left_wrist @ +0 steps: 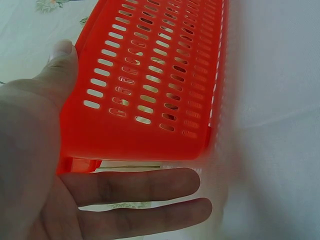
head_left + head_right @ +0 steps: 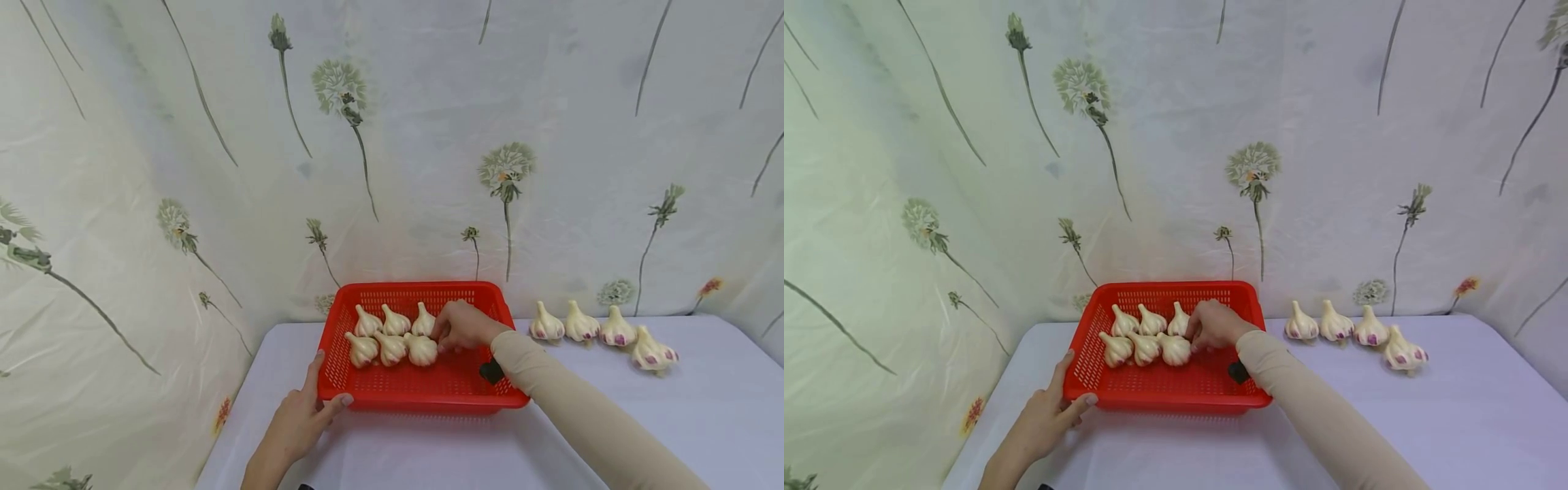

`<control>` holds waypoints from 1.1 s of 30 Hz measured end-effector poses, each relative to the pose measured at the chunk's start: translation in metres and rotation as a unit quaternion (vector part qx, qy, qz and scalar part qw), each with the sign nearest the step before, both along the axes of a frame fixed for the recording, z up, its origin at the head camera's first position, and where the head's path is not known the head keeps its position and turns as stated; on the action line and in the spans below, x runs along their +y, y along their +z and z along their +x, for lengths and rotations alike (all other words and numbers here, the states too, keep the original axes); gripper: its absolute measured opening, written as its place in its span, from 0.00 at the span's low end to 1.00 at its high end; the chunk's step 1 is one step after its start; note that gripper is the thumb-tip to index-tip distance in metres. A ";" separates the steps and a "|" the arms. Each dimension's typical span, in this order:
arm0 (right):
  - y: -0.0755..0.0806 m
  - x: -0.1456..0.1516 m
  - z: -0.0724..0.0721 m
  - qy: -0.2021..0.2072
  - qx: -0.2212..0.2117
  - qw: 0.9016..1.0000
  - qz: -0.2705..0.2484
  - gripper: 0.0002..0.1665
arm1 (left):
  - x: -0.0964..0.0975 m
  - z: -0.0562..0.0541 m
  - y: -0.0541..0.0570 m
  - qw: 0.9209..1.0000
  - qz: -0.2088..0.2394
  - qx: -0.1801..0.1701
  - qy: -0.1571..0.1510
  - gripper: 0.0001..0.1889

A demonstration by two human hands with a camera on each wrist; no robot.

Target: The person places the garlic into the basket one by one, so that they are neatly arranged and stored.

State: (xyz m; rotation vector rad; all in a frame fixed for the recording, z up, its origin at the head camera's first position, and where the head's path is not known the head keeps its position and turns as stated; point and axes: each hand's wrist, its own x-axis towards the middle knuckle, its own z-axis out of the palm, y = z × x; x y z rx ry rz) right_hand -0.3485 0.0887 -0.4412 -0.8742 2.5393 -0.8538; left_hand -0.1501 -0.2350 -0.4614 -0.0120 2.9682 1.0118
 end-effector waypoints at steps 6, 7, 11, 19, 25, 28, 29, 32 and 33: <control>0.007 0.005 0.002 -0.004 0.000 1.000 0.017 0.12 | 0.002 -0.001 -0.002 1.000 0.000 0.004 -0.005 0.52; 0.009 0.007 0.003 0.000 0.002 1.000 0.022 0.13 | 0.002 0.000 -0.002 1.000 0.002 0.006 -0.005 0.52; 0.022 0.017 0.004 0.005 0.007 1.000 0.027 0.14 | 0.003 0.001 0.000 1.000 -0.001 0.008 -0.003 0.52; 0.064 0.043 0.009 0.000 0.039 0.998 0.044 0.18 | 0.005 0.001 -0.001 1.000 0.005 0.008 -0.007 0.53; 0.093 0.073 0.012 -0.006 0.050 0.998 0.048 0.17 | 0.001 0.001 0.000 1.000 0.000 0.009 -0.003 0.53; 0.104 0.090 0.013 -0.016 0.046 0.997 0.055 0.18 | 0.000 0.001 0.001 1.000 0.002 0.006 0.000 0.53; 0.107 0.096 0.014 -0.018 0.048 0.997 0.061 0.19 | 0.000 0.001 0.001 1.000 0.002 0.005 0.001 0.53; 0.115 0.115 0.016 -0.026 0.061 0.993 0.093 0.21 | 0.000 0.001 0.002 1.000 0.004 0.001 0.003 0.54; 0.117 0.122 0.017 -0.030 0.067 0.992 0.107 0.22 | 0.000 0.001 0.002 1.000 0.005 0.000 0.003 0.54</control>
